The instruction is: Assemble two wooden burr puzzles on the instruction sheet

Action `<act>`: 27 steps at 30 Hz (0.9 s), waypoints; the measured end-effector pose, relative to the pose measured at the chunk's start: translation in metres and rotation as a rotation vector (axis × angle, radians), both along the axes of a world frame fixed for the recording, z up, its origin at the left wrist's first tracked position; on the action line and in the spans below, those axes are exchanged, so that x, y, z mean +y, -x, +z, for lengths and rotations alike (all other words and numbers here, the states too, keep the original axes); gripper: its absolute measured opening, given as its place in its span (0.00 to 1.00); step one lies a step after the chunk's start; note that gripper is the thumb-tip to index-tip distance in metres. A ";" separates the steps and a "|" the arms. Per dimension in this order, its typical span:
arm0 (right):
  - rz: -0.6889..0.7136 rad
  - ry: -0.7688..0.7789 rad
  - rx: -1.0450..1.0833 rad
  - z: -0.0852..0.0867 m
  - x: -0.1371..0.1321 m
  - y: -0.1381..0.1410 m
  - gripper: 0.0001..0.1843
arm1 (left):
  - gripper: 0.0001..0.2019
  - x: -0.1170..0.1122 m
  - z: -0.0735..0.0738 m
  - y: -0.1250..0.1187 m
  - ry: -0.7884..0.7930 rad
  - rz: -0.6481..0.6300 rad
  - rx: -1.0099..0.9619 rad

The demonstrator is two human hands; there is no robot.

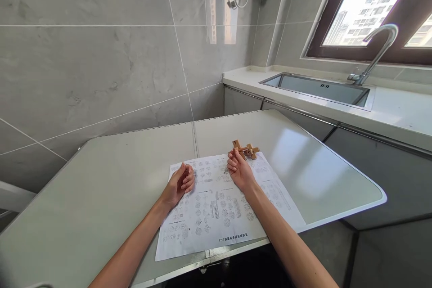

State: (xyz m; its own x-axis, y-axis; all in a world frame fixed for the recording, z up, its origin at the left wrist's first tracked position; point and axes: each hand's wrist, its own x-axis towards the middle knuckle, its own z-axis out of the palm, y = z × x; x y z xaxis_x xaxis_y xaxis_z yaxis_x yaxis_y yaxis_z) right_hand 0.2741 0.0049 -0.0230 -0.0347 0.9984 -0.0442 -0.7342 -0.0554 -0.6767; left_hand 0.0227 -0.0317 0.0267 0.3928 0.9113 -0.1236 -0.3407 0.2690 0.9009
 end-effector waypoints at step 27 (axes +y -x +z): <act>-0.035 -0.030 -1.102 0.008 -0.149 -0.023 0.21 | 0.08 -0.032 -0.018 -0.024 -0.986 -0.235 1.073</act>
